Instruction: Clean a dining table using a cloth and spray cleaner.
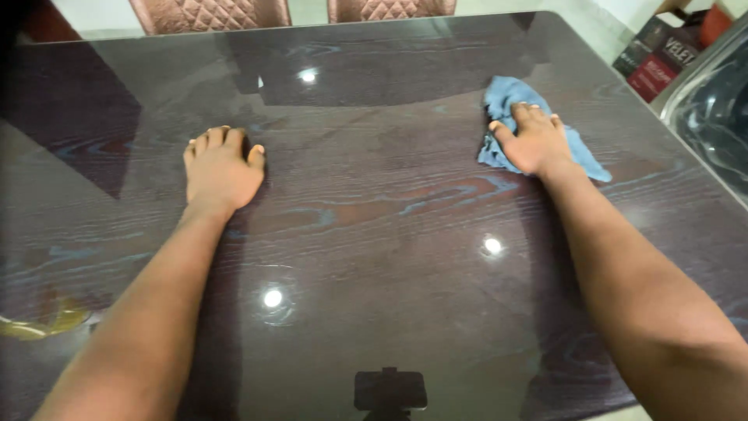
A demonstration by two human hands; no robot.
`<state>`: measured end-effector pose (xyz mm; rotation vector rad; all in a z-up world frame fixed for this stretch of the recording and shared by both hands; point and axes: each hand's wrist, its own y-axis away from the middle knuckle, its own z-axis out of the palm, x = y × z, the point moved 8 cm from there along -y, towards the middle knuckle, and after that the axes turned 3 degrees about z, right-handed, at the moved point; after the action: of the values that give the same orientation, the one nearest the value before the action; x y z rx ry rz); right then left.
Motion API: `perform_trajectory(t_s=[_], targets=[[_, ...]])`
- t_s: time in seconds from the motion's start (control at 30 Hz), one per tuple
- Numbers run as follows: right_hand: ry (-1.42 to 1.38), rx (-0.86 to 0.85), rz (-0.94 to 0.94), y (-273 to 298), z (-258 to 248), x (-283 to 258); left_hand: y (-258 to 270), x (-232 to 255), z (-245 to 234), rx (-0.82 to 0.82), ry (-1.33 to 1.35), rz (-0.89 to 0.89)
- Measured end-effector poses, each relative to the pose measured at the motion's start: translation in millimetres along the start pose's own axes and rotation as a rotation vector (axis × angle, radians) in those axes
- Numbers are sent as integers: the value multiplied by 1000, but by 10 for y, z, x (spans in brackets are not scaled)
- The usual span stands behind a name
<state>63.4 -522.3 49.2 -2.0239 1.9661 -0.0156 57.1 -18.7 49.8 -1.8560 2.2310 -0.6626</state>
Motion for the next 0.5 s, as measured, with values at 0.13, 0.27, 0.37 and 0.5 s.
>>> perform_trajectory(t_s=[0.13,0.27,0.37,0.5], targets=[[71,121,69,-180,52,-494,-36,33,-54,-10,-32,-57],[30,-90,-54,199,87,-2035,-5,-14,35,36,12,-27],[-108,-31,-405,637,232,-2642,-29,-88,109,46,22,24],[-292,-98,-600,1206,-112,-2127,-9,-110,187,37,-17,19]])
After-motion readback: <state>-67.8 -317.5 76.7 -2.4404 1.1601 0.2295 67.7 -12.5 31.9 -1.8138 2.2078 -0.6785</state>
